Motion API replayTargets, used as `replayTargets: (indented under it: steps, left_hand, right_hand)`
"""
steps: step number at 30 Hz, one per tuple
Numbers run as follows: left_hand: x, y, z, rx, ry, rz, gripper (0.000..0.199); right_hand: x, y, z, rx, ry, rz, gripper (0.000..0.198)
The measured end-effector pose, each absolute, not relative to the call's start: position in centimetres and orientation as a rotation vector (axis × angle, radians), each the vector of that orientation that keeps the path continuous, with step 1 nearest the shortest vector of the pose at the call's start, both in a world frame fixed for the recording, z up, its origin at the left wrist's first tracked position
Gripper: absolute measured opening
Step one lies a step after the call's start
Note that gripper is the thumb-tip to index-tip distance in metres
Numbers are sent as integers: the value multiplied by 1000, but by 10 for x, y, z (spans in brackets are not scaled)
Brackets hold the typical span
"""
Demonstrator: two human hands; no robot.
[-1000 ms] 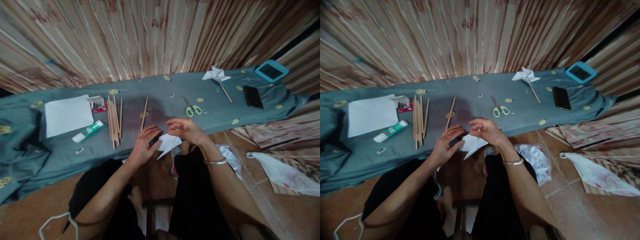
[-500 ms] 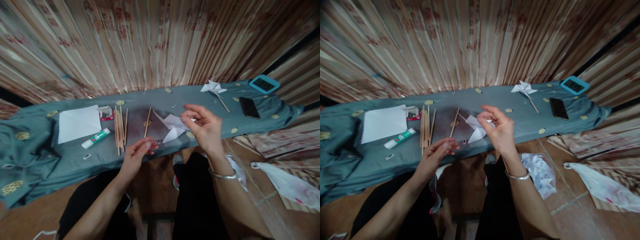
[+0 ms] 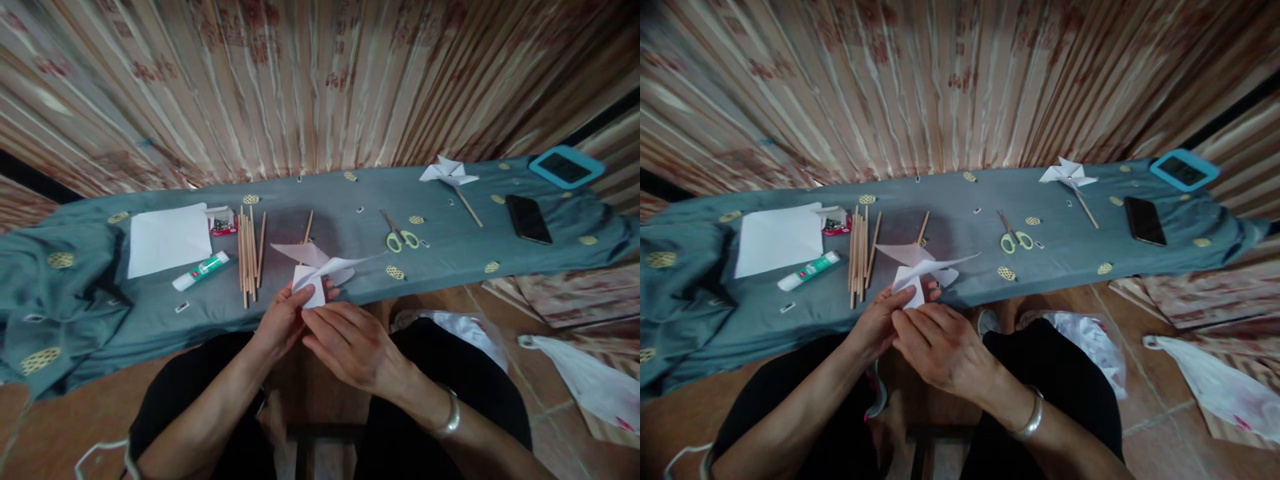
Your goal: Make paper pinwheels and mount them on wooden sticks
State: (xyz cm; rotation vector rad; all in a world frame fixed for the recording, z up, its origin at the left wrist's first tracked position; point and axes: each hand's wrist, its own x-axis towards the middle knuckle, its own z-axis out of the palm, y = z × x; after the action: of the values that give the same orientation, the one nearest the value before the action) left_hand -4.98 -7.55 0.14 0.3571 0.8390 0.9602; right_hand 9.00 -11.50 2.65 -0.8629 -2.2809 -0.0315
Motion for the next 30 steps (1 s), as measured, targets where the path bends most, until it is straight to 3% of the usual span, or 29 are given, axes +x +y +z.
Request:
replayTargets:
  steps: [4,7,11,16,18,20,22,25,30]
  left_hand:
    - [-54,-75,2,391,876,1000,34]
    - [-60,-73,8,432,911,1048,35]
    - [-69,-71,17,486,908,1111,36]
    - [-77,-70,18,528,877,1143,34]
    - [-79,-70,17,557,875,1144,33]
    - [-80,-70,16,598,866,1137,32]
    - [-80,-71,17,646,855,1117,32]
    - [-78,-73,17,710,846,1069,33]
    - [-77,-76,16,820,880,998,29]
  right_hand:
    - [100,-125,53,-877,-2159,143,24]
    - [114,-127,66,-1000,-2082,557,19]
    - [130,-113,57,-1181,-2047,1217,40]
    - [151,-90,45,-1181,-1800,1554,50]
    - [158,-86,47,-1172,-1714,1519,42]
    - [159,-83,49,-1276,-1642,1226,28]
    - [154,-81,47,-1308,-1664,886,37]
    - [140,-76,43,-1292,-1834,680,57]
    - [129,-73,39,-1261,-1951,667,46]
